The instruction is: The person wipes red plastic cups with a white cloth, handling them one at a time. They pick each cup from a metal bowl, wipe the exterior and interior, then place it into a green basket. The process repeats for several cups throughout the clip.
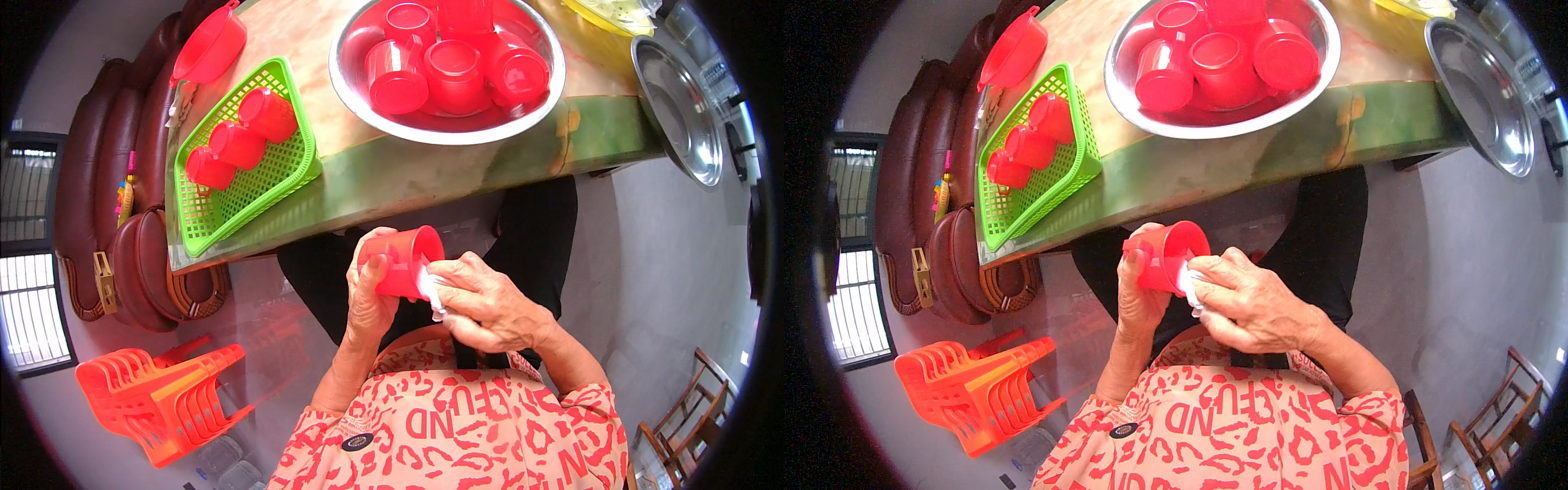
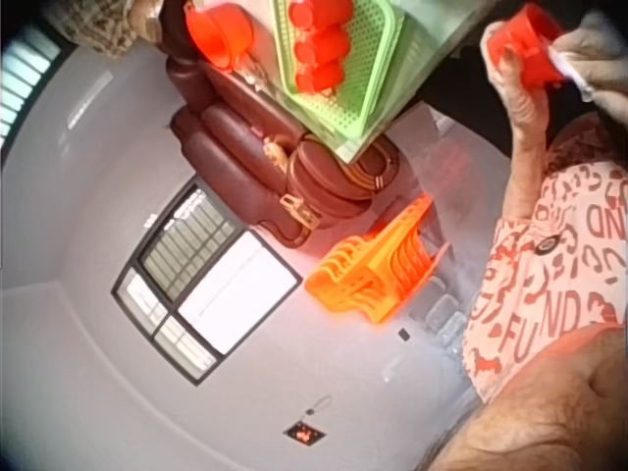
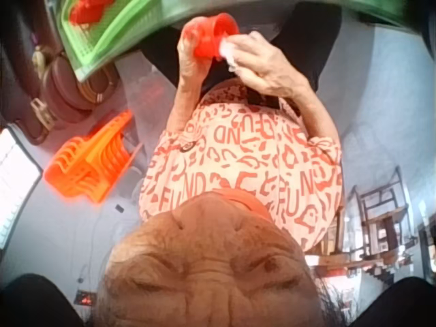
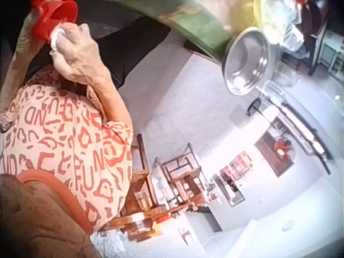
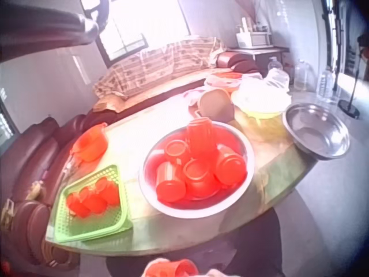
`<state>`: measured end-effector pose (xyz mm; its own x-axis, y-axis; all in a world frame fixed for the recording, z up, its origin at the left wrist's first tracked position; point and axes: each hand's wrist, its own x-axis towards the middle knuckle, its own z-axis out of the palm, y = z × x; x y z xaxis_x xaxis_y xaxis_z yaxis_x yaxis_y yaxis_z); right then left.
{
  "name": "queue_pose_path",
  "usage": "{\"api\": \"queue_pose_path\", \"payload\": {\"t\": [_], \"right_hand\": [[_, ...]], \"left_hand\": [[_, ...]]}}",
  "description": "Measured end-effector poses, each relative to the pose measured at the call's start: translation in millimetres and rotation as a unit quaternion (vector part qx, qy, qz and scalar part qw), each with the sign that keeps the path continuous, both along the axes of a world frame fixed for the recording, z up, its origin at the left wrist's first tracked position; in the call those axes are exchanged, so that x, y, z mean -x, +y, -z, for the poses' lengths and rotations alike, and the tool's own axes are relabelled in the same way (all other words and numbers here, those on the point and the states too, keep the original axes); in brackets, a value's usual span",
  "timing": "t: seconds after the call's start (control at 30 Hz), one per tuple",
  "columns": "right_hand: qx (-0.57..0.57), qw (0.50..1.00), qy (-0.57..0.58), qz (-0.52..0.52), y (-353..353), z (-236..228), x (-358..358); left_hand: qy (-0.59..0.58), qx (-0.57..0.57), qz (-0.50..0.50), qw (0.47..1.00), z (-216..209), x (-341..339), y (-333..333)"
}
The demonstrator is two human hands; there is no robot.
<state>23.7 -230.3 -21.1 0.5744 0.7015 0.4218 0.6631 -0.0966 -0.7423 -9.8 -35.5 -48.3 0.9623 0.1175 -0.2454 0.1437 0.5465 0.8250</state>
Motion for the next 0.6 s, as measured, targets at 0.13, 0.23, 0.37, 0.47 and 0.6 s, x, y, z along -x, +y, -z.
{"api": "queue_pose_path", "payload": {"t": [0.13, 0.23, 0.37, 0.47, 0.6], "right_hand": [[0.02, 0.997, 0.046, 0.063, -3.5, 11.5, -0.6], [0.028, 0.992, 0.021, 0.124, -1.0, 19.6, -5.0], [0.004, 0.977, -0.013, 0.213, 10.8, 27.8, -10.0], [-0.051, 0.97, -0.044, 0.235, 24.2, 21.9, -13.0], [-0.045, 0.966, -0.091, 0.238, 36.3, 13.3, -22.4]], "left_hand": [[0.023, 0.031, 0.064, 0.997, 1.0, 2.1, 4.7], [0.055, 0.02, 0.076, 0.995, 1.3, 6.4, 3.3], [0.079, 0.035, 0.085, 0.993, 1.4, 8.3, 1.9], [0.075, 0.042, 0.09, 0.992, -1.1, 6.5, 2.1], [0.072, 0.029, 0.065, 0.995, -3.0, 7.6, -2.4]]}}
